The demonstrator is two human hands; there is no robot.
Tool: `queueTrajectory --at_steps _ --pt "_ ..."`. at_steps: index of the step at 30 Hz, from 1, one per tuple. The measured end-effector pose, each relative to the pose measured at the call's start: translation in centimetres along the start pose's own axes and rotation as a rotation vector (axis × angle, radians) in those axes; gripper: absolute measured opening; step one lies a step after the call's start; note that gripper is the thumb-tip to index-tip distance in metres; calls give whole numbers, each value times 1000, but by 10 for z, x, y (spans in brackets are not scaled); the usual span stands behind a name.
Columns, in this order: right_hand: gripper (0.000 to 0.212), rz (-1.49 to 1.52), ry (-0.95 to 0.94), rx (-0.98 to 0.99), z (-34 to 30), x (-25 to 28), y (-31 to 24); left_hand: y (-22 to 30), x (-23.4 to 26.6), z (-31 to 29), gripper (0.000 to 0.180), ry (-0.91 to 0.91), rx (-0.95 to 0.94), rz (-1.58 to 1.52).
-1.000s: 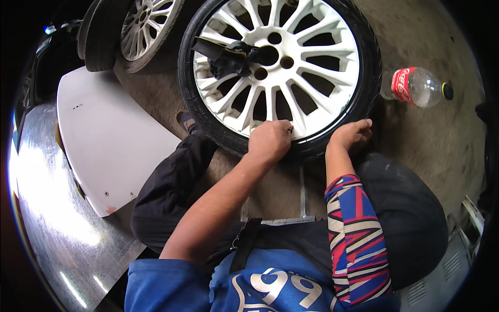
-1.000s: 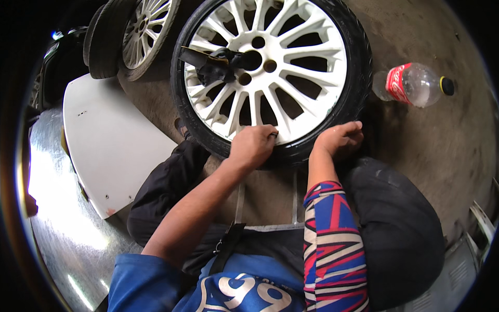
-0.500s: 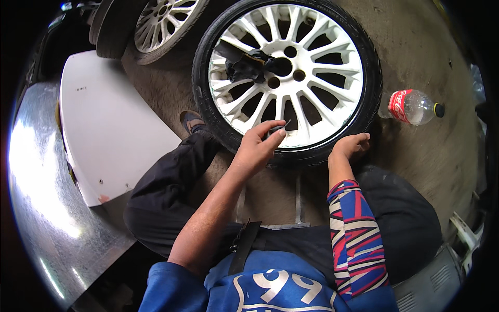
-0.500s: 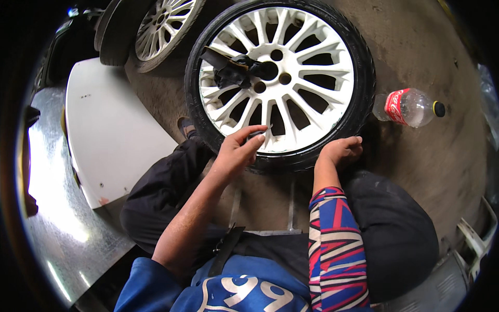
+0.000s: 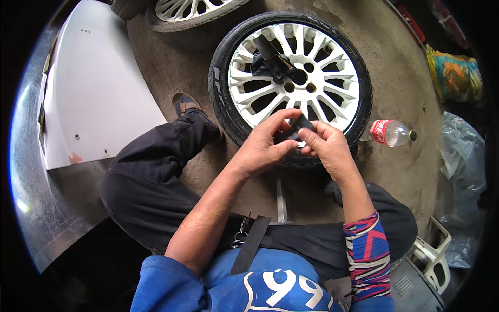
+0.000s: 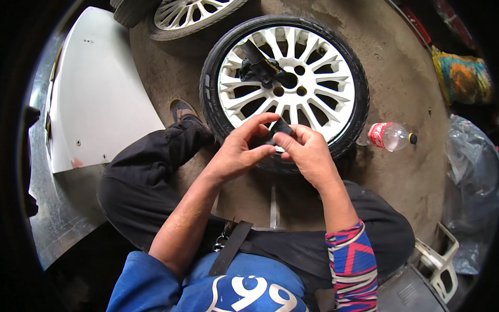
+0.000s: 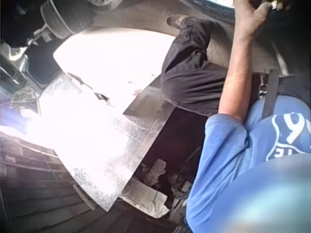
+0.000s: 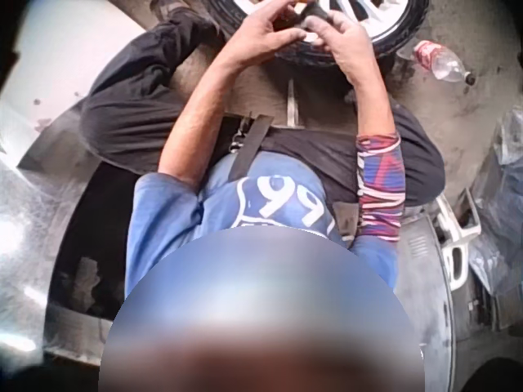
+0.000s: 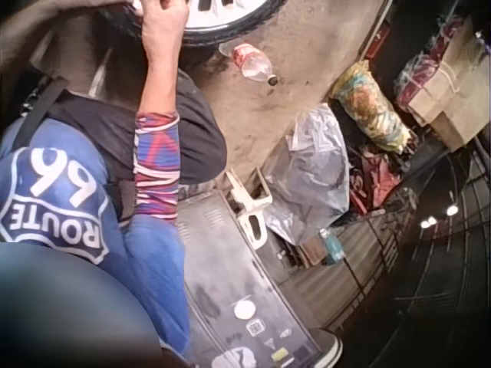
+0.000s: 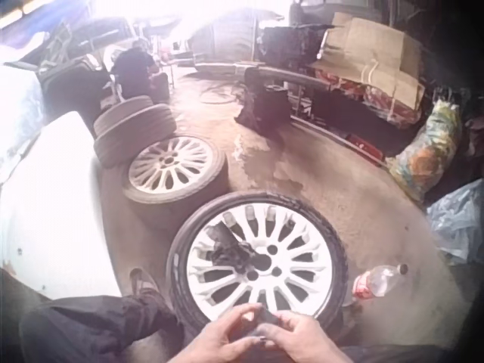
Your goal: The person sits on the floor and sands a white car wheel with sandpaper. They repeatedly fold the sandpaper and rub it against the wheel's spokes and rim, then inspect the surface with their fingers.
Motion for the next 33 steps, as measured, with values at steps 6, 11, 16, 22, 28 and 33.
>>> queueTrajectory --at_steps 6,11,16,22,28,33 --pt "12 -346 224 77 -11 10 -41 21 -20 2 45 20 1 118" --pt "13 -440 389 285 -18 5 -45 19 -16 10 18 151 39 227" --pt "19 -163 213 110 5 10 -12 4 -15 19 14 274 -82 428" --pt "30 -56 485 151 25 44 70 -50 -9 35 16 422 313 257" --pt "66 -246 1399 -687 0 83 179 -75 -22 63 24 431 250 960" --pt "73 -23 1363 -809 11 66 202 -106 -41 89 15 223 328 1265"
Point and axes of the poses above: each hand's wrist, its own z-axis towards the middle knuckle, its own x-axis out of the back of the hand, y = z × x, the point moved 5 cm from there along z, towards the middle knuckle, and after that the axes turned 12 degrees about -z, right-handed, at the moved point
